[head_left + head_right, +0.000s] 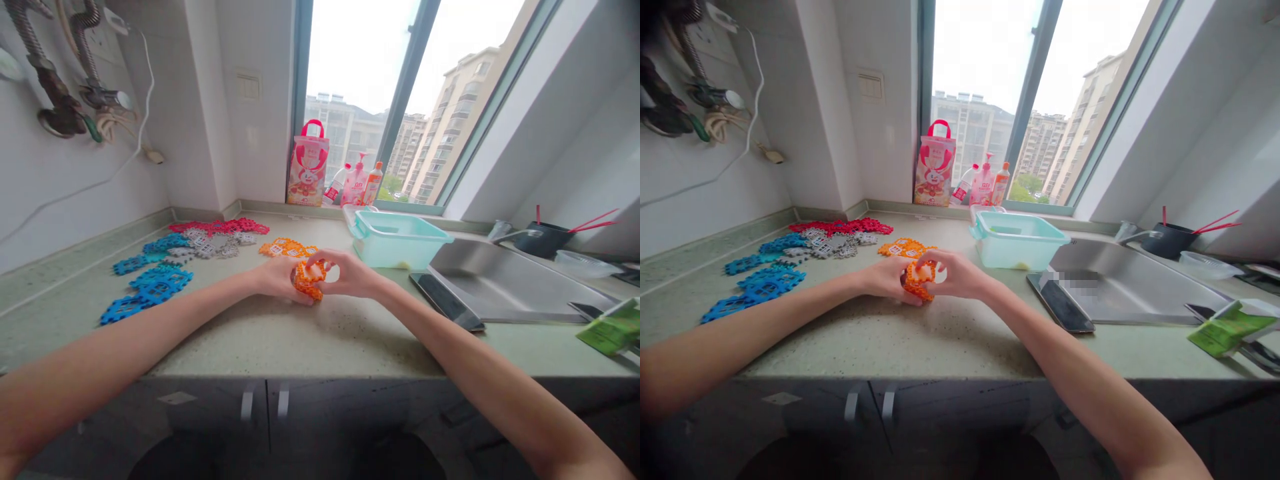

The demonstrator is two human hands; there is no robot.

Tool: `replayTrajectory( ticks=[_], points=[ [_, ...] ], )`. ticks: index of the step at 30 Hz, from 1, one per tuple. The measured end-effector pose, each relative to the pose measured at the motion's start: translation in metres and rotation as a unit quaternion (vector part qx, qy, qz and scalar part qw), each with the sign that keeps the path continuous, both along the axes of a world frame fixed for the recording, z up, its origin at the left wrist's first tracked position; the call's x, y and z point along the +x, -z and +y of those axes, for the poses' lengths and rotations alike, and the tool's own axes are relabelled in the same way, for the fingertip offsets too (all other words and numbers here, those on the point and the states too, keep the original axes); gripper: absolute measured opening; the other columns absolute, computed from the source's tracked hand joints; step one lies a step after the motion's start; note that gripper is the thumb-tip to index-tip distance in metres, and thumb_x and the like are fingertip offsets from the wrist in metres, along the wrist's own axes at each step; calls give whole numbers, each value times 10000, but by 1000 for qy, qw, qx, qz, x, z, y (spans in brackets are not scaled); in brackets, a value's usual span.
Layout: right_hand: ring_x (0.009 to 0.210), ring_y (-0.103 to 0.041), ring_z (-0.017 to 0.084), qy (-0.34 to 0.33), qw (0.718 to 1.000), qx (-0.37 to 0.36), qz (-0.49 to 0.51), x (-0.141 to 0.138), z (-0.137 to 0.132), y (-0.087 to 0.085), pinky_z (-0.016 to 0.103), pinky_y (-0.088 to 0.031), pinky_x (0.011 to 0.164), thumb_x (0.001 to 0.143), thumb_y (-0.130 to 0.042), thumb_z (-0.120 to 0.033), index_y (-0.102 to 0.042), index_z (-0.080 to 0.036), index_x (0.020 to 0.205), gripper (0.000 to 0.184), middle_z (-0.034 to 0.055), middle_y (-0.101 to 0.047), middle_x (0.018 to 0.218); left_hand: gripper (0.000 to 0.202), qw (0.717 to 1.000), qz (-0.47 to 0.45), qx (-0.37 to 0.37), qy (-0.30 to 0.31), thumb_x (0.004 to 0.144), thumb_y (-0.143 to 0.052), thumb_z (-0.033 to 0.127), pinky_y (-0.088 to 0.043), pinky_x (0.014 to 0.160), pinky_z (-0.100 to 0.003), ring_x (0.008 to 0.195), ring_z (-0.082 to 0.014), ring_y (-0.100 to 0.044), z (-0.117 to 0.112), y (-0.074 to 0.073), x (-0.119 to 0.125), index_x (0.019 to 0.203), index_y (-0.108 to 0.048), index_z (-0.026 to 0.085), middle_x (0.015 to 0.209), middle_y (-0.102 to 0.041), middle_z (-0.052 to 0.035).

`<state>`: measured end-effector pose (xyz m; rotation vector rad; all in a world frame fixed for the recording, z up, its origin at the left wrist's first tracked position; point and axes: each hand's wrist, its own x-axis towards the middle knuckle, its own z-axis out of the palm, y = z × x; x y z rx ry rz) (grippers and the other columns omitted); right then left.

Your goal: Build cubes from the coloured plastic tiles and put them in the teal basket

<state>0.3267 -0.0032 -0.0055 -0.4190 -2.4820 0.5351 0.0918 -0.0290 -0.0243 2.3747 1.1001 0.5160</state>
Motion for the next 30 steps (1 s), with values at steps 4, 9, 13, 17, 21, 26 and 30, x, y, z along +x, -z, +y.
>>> replayTrajectory(
  ticks=[4,9,13,17,21,26,30],
  points=[
    [937,-677,182,-9,1000,-4,6,-1,0,3,318,-537,856,809,-728,-199,-710,-227,1123,316,14,-752,1058,770,1000,-2,9,21,656,-884,563,-511,844,-325,985,-252,-683,1,-6,-6,1323,-654,254,1156,-738,-34],
    [1022,-683,209,-14,1000,1,-24,2,-2,3,355,-525,944,839,-763,-274,-728,-243,1168,332,30,-754,1141,960,998,59,-12,12,678,-828,602,-485,768,-308,893,-229,-666,10,-18,-35,1529,-518,283,1136,-729,-52],
    [1165,-661,236,3,999,-40,-6,13,12,0,379,-527,985,908,-738,-409,-725,-259,1228,354,63,-721,1272,636,999,-21,-19,-37,983,-339,558,-498,748,-326,864,-213,-637,26,-22,-67,1438,-618,212,1163,-724,-98],
    [1208,-660,244,98,994,-20,36,23,46,17,431,-528,1032,988,-624,-426,-694,-253,1295,359,96,-698,1322,503,979,35,143,-140,962,-437,457,-518,905,-376,976,-241,-645,35,-15,-77,1273,-725,185,1130,-713,-107],
    [1446,-505,316,179,982,34,-40,24,75,47,523,-375,1216,957,-664,-370,-607,-226,1450,517,167,-550,1542,490,964,120,224,-79,939,-558,355,-419,1148,-403,1279,-263,-578,35,-2,-62,1401,-674,241,1373,-649,-114],
    [1341,-608,308,171,979,30,-108,23,84,56,453,-476,1119,1000,-599,-339,-729,-219,1246,302,145,-700,1337,488,961,179,201,-64,1009,-510,438,-317,1235,-419,1404,-260,-520,43,6,-57,1434,-656,247,1514,-589,-107],
    [1054,-722,237,147,984,30,-93,27,84,49,370,-540,961,1003,-586,-292,-724,-224,1196,246,92,-771,1171,538,953,173,213,-129,983,-550,613,-383,1182,-441,1320,-288,-582,49,9,-67,1313,-741,234,1412,-658,-125]
  ],
)
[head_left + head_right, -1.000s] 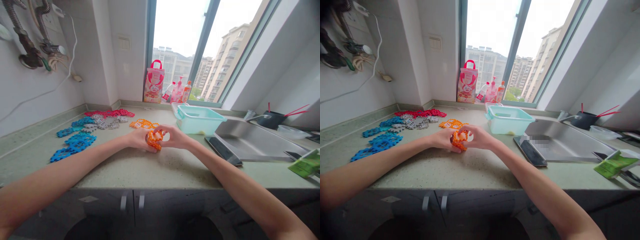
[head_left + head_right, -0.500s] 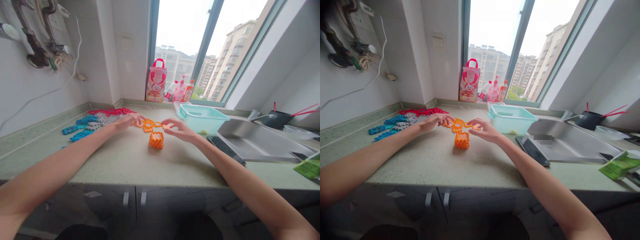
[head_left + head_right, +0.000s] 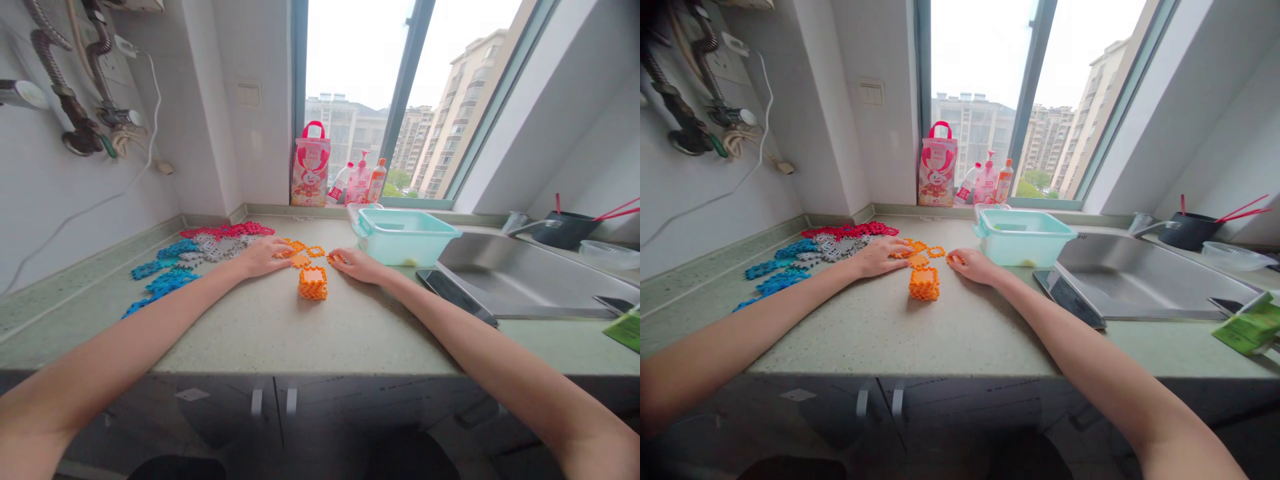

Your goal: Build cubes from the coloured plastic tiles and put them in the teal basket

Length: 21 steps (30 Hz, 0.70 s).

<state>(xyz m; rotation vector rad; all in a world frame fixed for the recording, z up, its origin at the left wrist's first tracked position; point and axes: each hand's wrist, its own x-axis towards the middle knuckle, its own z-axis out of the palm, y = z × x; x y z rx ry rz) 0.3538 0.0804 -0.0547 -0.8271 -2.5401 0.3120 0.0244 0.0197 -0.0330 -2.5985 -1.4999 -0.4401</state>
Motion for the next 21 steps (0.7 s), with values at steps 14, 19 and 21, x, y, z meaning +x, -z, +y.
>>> replayTrajectory(
  ticks=[14,19,21],
  points=[
    [1035,-690,236,18,985,103,138,-48,-8,-2,401,-516,964,930,-751,-484,-688,-243,1070,286,74,-754,1119,350,996,-45,71,25,926,-660,546,-355,1213,-483,1389,-289,-505,-5,4,21,1061,-794,252,1413,-653,-87],
    [1007,-670,246,-28,988,106,112,-60,-6,-7,396,-512,951,910,-782,-470,-701,-247,1008,257,61,-758,1010,514,995,-15,81,-63,924,-605,471,-348,1203,-472,1405,-305,-501,-1,1,3,1357,-679,204,1468,-614,-135],
    [1018,-666,252,-55,989,100,95,-59,-5,-6,410,-510,975,905,-787,-476,-717,-250,958,243,62,-763,992,537,993,-10,64,-95,953,-555,514,-390,1156,-457,1351,-314,-549,1,1,-3,1370,-678,199,1422,-650,-135]
  ],
)
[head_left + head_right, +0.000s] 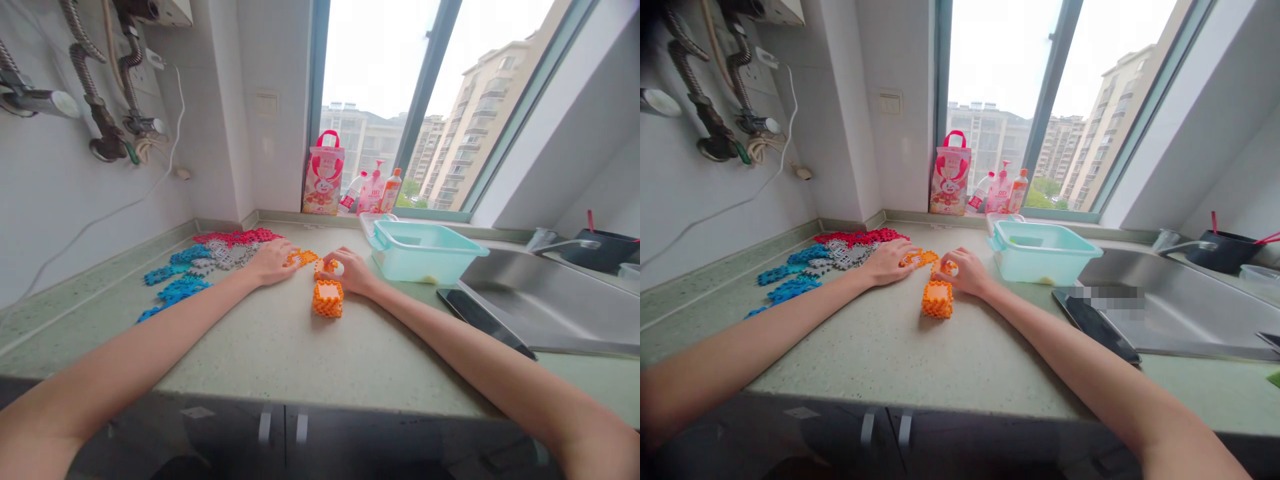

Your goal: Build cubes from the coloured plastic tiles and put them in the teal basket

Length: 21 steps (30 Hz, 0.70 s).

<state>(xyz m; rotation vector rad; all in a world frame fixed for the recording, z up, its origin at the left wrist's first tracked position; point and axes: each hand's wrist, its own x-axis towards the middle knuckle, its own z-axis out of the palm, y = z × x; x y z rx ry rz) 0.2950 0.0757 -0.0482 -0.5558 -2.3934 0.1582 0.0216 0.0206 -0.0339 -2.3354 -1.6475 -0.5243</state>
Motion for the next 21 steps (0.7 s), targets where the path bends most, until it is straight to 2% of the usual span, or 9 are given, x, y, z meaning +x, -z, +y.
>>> replayTrajectory(
  ticks=[3,5,8,10,13,17,19,21],
  points=[
    [1110,-657,257,-13,1000,-4,-1,4,7,3,440,-502,1031,983,-688,-448,-747,-256,942,205,75,-767,1130,521,999,-7,-36,-7,992,-485,562,-449,1055,-413,1199,-290,-641,3,0,-4,1338,-715,246,1276,-737,-93],
    [1185,-645,257,7,1000,-4,11,8,16,7,468,-491,1076,1046,-571,-348,-761,-258,1066,211,79,-750,1235,505,999,-13,-33,-9,983,-502,572,-456,1027,-399,1156,-280,-655,6,1,-6,1306,-743,267,1246,-751,-82],
    [1335,-592,271,35,999,-17,-22,17,33,13,515,-445,1162,1002,-555,-180,-719,-261,1288,340,92,-676,1418,472,1000,-20,-11,-7,970,-532,566,-444,1045,-405,1158,-277,-647,8,2,-9,1231,-787,266,1246,-753,-85],
    [1406,-552,288,41,997,-34,-59,23,42,17,529,-423,1192,955,-596,-141,-729,-263,1288,379,100,-615,1502,464,1000,-25,-8,7,974,-532,564,-447,1045,-407,1138,-270,-653,10,2,-12,1219,-792,268,1217,-765,-80],
    [1356,-602,282,50,995,-46,-75,28,49,21,503,-454,1170,968,-591,-169,-750,-239,1214,301,114,-675,1421,451,999,-38,9,14,952,-571,557,-474,1015,-421,1089,-278,-675,14,4,-18,1209,-786,254,1152,-784,-79],
    [1189,-692,261,65,994,-46,-77,27,48,21,455,-510,1097,990,-570,-198,-728,-234,1180,250,91,-766,1225,348,994,-92,61,6,898,-658,534,-498,1004,-440,1046,-284,-686,17,6,-21,1030,-779,236,1100,-789,-64],
    [1159,-701,269,81,994,-43,-65,26,48,22,455,-524,1068,988,-586,-220,-720,-236,1162,221,96,-766,1208,326,989,-125,74,25,916,-652,522,-502,1018,-444,1064,-279,-680,16,5,-17,1023,-756,232,1103,-780,-61],
    [1144,-705,277,101,993,-46,-38,25,48,23,463,-538,1041,991,-591,-241,-704,-238,1174,215,106,-760,1212,325,984,-149,67,71,959,-612,494,-501,1040,-446,1108,-274,-670,13,4,-7,1091,-734,223,1133,-769,-70]
  ],
)
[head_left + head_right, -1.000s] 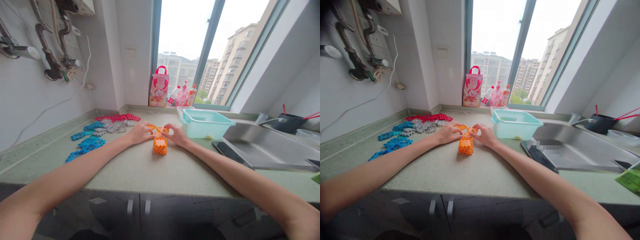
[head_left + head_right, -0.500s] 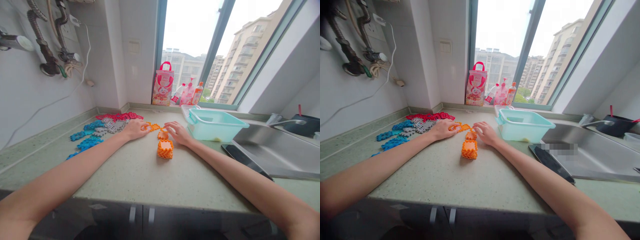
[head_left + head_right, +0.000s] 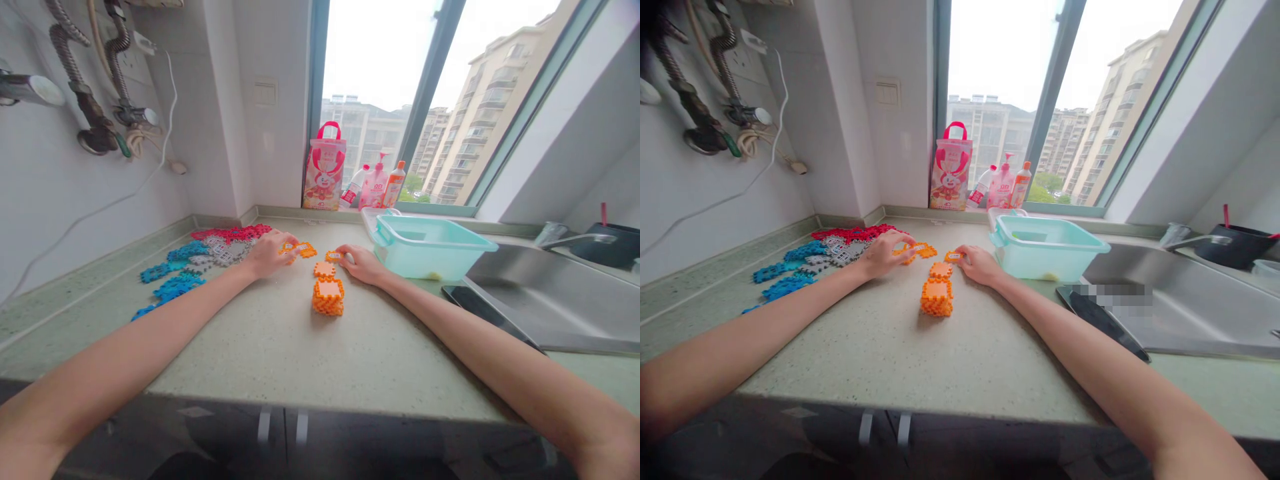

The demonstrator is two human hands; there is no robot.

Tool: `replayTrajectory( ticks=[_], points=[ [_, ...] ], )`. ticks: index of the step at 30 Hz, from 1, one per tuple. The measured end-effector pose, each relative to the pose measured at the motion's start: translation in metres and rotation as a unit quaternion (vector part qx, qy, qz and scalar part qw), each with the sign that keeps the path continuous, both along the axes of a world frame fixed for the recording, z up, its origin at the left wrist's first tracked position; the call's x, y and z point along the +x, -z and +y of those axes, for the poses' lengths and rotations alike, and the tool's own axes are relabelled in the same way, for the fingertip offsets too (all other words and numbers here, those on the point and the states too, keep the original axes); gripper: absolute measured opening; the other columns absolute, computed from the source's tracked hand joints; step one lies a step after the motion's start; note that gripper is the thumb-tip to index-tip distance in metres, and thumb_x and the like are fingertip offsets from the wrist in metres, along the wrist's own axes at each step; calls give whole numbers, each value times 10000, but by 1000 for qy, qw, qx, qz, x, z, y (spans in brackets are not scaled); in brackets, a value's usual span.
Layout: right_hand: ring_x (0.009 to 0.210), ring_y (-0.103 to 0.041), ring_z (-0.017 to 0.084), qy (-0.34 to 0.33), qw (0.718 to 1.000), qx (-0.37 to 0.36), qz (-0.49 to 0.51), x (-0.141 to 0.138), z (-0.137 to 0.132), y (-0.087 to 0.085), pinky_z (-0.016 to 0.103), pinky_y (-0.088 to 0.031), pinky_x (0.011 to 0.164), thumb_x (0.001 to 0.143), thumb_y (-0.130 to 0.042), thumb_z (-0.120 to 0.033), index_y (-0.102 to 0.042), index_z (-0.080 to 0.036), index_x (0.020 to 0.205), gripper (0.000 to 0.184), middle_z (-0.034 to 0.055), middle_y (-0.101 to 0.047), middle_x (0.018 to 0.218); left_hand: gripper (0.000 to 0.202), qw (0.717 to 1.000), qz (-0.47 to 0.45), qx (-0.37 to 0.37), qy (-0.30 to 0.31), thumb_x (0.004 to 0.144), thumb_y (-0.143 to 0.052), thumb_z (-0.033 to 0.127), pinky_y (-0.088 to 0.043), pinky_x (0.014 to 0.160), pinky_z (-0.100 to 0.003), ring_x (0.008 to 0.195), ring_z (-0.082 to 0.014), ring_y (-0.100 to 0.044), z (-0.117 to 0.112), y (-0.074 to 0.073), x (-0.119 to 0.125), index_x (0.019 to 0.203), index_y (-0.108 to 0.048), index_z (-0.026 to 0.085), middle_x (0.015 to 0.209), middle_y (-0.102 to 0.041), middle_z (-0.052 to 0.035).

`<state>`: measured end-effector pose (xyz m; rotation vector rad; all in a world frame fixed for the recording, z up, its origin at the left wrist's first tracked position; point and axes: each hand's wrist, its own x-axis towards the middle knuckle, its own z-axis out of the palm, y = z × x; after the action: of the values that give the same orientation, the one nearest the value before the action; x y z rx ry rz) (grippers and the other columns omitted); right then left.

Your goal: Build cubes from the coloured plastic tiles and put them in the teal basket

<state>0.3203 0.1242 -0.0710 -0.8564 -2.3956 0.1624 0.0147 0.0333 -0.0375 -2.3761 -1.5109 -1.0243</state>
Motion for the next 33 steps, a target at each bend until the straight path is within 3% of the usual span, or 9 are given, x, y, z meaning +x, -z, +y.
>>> replayTrajectory(
  ticks=[4,7,11,15,18,21,24,30,33],
  points=[
    [1164,-700,260,9,995,-21,92,1,3,2,470,-560,1020,998,-578,-252,-659,-264,1233,249,88,-744,1259,295,990,16,-48,134,1008,-578,420,-490,1089,-429,1202,-253,-649,-6,2,27,1212,-682,233,1237,-736,-75],
    [1149,-706,243,-30,987,-48,153,1,-1,0,458,-590,976,1012,-567,-295,-639,-276,1269,268,76,-734,1277,270,981,34,-82,171,1010,-591,382,-463,1137,-428,1264,-242,-629,-5,8,39,1238,-658,255,1303,-709,-68],
    [1085,-710,237,-98,980,-48,165,0,-19,-9,428,-611,899,1003,-605,-363,-657,-271,1264,281,77,-731,1255,331,987,30,-71,138,1021,-559,372,-424,1181,-461,1353,-252,-578,0,9,34,1318,-623,242,1387,-678,-84],
    [1075,-698,225,-143,983,-7,119,-4,-40,-18,421,-573,956,1009,-605,-318,-683,-272,1236,244,66,-733,1225,323,994,87,-34,61,1026,-482,328,-434,1149,-481,1282,-274,-605,1,-6,10,1229,-700,204,1301,-715,-106],
    [1116,-682,239,-168,983,20,70,-5,-46,-19,449,-520,1030,998,-616,-275,-700,-269,1178,199,63,-745,1189,331,985,166,-50,10,962,-552,355,-429,1134,-491,1242,-296,-618,-2,-18,-11,1193,-751,226,1282,-727,-93],
    [1093,-681,236,-181,983,21,37,-5,-44,-18,434,-512,1023,983,-634,-273,-720,-262,1076,127,61,-748,1144,404,975,205,-88,-20,928,-594,437,-433,1129,-467,1278,-302,-608,-5,-22,-27,1258,-747,263,1394,-688,-79],
    [1100,-677,236,-179,983,7,23,-5,-40,-15,413,-516,995,959,-669,-296,-705,-254,1090,143,67,-738,1168,402,971,207,-114,-20,936,-586,463,-437,1125,-412,1280,-274,-615,-6,-21,-33,1251,-755,278,1408,-688,-58],
    [1008,-684,215,-173,984,-17,36,-8,-40,-13,378,-526,904,939,-680,-306,-682,-245,1051,128,52,-748,1085,336,977,179,-118,-8,945,-596,495,-501,1001,-372,1079,-252,-700,-8,-24,-29,1073,-799,259,1148,-786,-63],
    [978,-684,205,-176,983,-32,49,-7,-43,-16,372,-527,893,919,-691,-282,-682,-239,1012,103,43,-745,1040,342,978,167,-124,-14,935,-616,516,-510,979,-376,1048,-258,-710,-9,-25,-26,1049,-801,252,1114,-791,-73]
  ],
)
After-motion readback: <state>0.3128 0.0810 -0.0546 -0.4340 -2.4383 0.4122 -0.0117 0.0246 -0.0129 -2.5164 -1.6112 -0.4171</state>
